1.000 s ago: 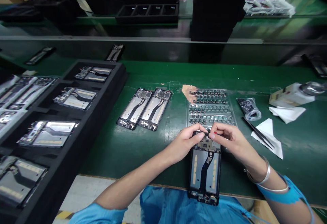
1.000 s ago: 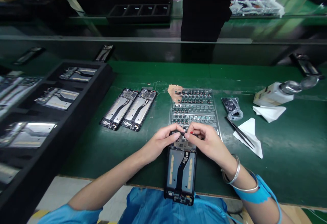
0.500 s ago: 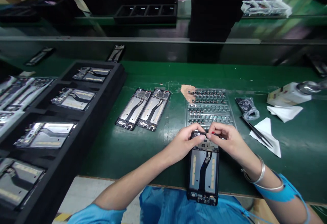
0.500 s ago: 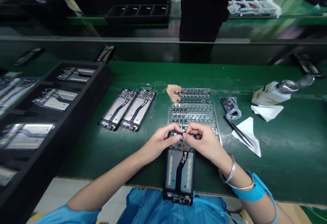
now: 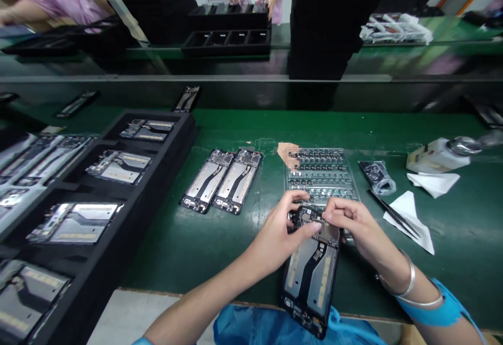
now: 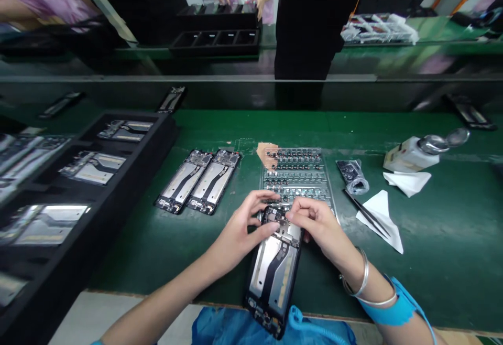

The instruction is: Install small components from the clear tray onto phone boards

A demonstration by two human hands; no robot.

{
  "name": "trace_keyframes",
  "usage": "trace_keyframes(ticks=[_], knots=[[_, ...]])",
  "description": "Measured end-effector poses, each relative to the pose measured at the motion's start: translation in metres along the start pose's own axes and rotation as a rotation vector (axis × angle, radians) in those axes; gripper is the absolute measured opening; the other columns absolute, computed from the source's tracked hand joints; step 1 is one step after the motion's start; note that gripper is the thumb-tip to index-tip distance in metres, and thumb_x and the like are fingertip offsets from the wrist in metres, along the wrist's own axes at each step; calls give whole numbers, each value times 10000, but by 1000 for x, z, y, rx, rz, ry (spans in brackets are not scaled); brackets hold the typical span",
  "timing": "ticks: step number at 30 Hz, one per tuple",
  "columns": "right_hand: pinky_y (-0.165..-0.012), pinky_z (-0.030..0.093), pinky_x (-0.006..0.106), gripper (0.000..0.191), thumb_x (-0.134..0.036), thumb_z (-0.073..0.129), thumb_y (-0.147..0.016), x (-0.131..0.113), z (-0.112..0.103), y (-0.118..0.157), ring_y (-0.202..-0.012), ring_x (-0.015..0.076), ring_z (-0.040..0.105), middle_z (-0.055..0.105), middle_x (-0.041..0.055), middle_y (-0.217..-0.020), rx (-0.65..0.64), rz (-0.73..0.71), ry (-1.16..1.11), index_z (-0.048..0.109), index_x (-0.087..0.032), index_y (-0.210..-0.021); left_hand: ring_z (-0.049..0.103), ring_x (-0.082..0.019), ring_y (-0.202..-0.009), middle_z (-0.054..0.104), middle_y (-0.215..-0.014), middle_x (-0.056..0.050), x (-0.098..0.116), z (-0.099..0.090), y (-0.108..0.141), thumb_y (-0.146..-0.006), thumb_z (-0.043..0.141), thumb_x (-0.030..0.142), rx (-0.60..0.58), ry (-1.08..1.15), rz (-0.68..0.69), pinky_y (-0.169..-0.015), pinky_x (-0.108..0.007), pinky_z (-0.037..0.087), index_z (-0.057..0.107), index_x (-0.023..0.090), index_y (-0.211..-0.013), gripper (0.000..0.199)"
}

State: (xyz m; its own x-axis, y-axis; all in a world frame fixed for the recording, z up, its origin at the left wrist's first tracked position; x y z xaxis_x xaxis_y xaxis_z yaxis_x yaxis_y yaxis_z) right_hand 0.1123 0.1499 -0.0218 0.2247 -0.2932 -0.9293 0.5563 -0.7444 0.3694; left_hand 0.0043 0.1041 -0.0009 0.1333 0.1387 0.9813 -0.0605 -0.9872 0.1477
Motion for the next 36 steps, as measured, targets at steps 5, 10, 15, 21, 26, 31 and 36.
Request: trace_keyframes(ticks=[5,10,15,21,26,31,36], knots=[[-408,347,186,279,-370,662,-723,-5,-17,2,-482,89,399,410,-45,-518,139,-42,-192,495,-181,-604,308,-330,-1296,236,-1476,-94,22,11,14,-698,694,389,25,-504,195,-1024,-499,308,297,297,-1380,795],[-528,392,197,177,-363,609,-793,-20,-24,7,-603,104,474,512,-20,-661,161,-200,-233,598,-220,-895,324,-292,-1293,248,-1463,-71,34,14,16,-712,583,149,-71,-301,345,-1053,-433,282,367,300,-1370,708],[-579,386,222,177,-350,641,-788,-25,-23,17,-629,106,464,479,-20,-684,192,-278,25,620,-211,-895,621,-208,-723,604,-1077,-171,14,41,11,-720,532,481,-519,825,-16,-622,-290,459,434,132,-1304,688],[-521,355,220,191,-357,614,-809,-23,-17,22,-574,94,426,453,-29,-650,174,-270,30,553,-192,-734,633,-208,-619,624,-963,-168,-1,65,13,-653,505,527,-725,1250,-252,-526,-248,424,504,77,-1197,706],[-510,358,213,197,-362,615,-807,-21,-19,21,-562,91,426,451,-34,-633,176,-261,20,540,-193,-739,631,-211,-616,628,-965,-165,-2,68,15,-629,530,512,-728,1265,-284,-510,-249,420,510,86,-1187,703],[-495,377,217,193,-376,572,-831,-27,-26,20,-525,95,452,468,-37,-579,267,-277,192,580,-187,-794,611,-204,-597,642,-939,-172,-3,58,7,-681,498,592,-606,1183,-248,-501,-253,401,510,76,-1193,727],[-434,361,210,621,-466,637,-763,-51,24,39,-418,83,414,463,-79,-499,186,-603,692,472,-180,-1290,609,-172,-750,577,-1165,-149,-20,-16,-14,-853,455,430,110,932,-79,-634,-273,454,414,153,-1313,539]])
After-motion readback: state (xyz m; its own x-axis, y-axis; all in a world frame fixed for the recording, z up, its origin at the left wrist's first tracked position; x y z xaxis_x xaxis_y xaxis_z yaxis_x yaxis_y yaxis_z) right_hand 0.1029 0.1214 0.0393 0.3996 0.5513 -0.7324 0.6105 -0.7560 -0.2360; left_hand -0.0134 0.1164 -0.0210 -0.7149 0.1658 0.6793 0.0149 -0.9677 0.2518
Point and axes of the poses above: each hand's wrist, its own y-axis away from the middle knuckle, its own z-axis out of the palm, x = y × z, the point moved 10 cm from there along -y, towards the middle knuckle
